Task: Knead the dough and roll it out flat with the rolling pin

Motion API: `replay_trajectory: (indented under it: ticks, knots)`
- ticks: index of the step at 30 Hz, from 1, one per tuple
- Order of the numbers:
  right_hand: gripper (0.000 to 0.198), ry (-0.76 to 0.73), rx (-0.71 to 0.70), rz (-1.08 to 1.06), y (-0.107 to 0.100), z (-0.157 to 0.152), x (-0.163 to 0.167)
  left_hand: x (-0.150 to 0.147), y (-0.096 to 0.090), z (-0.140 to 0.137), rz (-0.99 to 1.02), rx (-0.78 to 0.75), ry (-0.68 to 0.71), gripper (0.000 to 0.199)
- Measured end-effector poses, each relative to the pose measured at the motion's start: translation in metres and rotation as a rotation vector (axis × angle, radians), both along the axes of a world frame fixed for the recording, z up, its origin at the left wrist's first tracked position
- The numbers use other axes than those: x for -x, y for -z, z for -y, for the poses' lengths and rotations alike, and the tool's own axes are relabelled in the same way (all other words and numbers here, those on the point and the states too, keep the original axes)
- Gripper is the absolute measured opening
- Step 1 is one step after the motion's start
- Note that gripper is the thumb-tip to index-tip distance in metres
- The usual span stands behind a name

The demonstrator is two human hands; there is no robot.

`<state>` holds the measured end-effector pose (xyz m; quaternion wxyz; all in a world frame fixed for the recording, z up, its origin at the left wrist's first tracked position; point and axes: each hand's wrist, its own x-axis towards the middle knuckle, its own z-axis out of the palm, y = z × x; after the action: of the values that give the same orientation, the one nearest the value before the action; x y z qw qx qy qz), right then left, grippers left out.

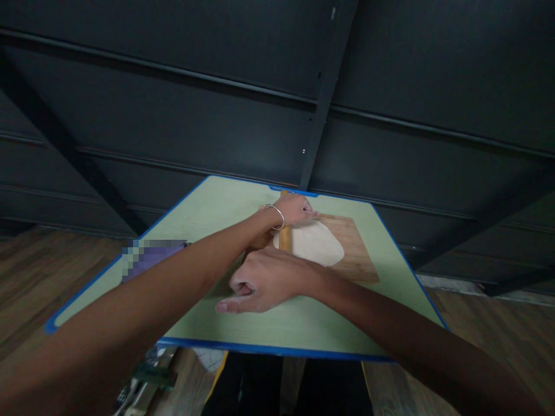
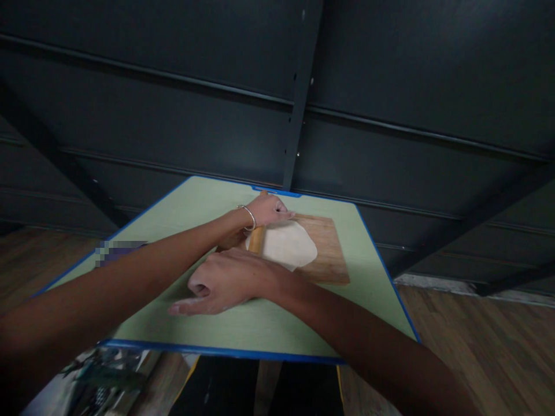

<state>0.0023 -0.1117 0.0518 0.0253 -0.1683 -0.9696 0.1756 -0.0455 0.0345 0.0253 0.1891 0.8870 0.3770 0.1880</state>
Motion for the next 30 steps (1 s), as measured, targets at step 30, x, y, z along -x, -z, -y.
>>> replay_trajectory:
  ticks: [30]
  knots:
    - [0.050,-0.014,0.042,-0.212,0.007,0.004,0.017,0.041,0.004,0.000,0.078,-0.004,-0.090,0.054]
